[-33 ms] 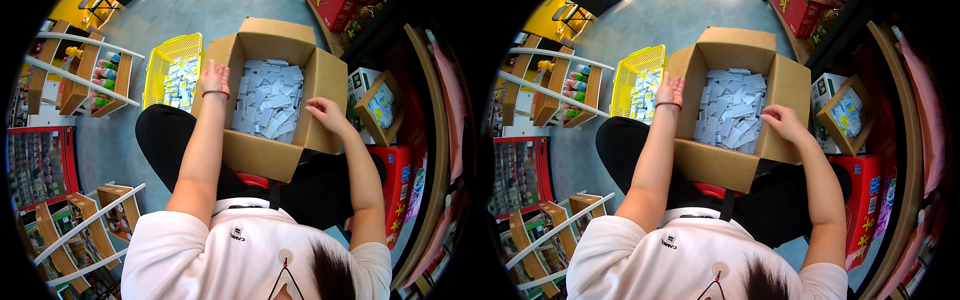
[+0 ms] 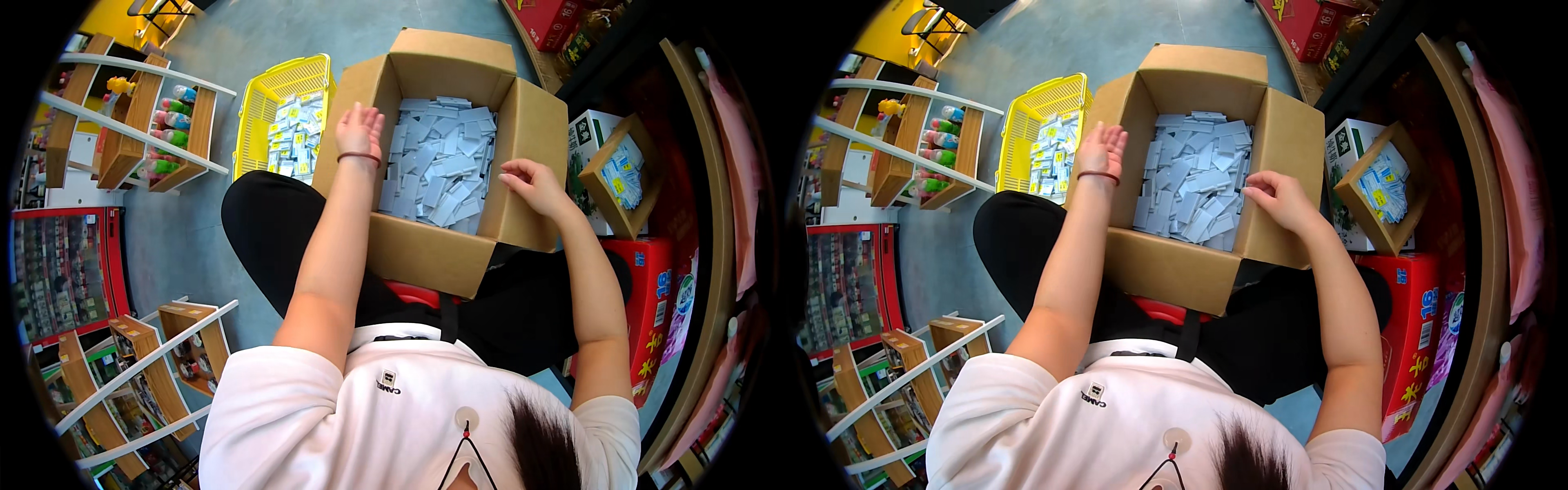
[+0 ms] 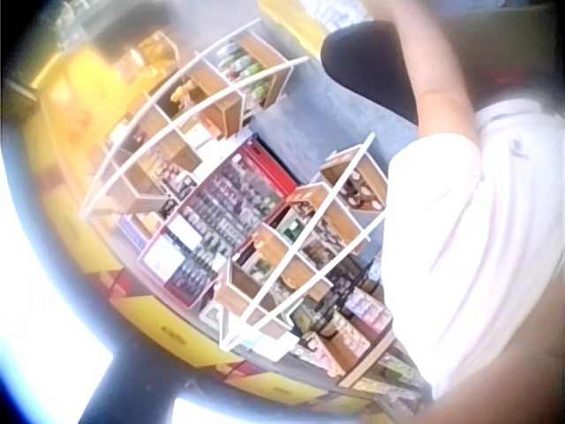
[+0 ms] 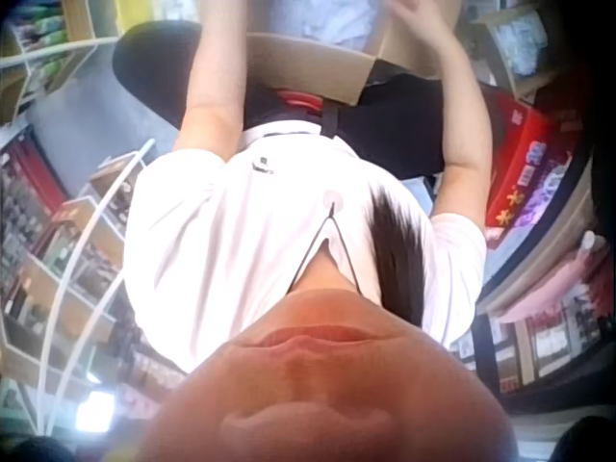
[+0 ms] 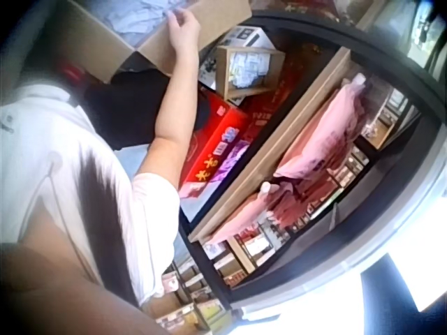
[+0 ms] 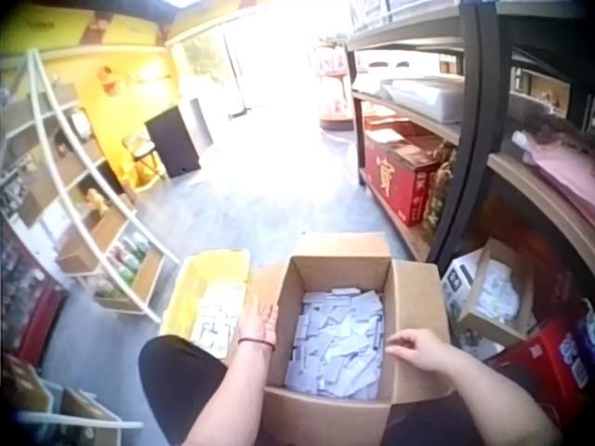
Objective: The person sits on the floor and repeatedly picks small white packets from a cardboard box, applies a yellow label to each one, and places them into a smaller box on the right.
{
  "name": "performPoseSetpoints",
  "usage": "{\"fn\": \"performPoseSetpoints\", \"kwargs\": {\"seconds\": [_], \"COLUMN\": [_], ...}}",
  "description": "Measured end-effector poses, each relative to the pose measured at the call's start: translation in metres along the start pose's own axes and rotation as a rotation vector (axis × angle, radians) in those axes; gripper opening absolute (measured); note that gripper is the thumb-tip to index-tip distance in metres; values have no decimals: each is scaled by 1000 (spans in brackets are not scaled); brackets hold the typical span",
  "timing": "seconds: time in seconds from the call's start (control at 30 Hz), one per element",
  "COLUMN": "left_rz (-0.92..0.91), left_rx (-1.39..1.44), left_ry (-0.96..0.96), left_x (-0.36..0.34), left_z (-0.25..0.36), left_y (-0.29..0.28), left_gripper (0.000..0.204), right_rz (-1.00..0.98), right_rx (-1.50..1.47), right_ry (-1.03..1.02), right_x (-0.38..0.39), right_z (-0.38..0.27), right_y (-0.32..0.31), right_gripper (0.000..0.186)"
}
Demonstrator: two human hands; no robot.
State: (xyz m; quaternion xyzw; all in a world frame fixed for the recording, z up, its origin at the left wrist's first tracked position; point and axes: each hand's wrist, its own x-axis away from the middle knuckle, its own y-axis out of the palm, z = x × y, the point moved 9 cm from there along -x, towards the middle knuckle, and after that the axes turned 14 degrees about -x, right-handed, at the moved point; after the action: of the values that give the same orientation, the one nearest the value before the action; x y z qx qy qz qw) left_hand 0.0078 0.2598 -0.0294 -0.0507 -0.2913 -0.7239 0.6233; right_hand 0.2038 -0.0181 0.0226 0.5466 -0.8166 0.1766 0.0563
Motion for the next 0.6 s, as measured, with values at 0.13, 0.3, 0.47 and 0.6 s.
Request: {"fn": "performPoseSetpoints", "kwargs": {"seconds": [0.13, 0.3, 0.47, 0.6], "left_rz": [-265, -468, -379, -233], "left_rx": [-193, -425, -541, -761], "left_ry": [-174, -457, -497, -435], "left_x": [48, 83, 60, 24], "left_z": [-60, -124, -139, -145], "left_y": [35, 49, 30, 21], "left_gripper": [24, 28, 25, 30], "right_rz": [-2, -27, -88, -77], "right_rx": [-7, 34, 29, 155], "right_ry": [11, 12, 17, -72], "right_x": [4, 6, 8, 10], "right_z": [2, -4, -9, -18], "right_y": [-2, -3, 3, -3], "right_gripper": [30, 32, 34, 33]}}
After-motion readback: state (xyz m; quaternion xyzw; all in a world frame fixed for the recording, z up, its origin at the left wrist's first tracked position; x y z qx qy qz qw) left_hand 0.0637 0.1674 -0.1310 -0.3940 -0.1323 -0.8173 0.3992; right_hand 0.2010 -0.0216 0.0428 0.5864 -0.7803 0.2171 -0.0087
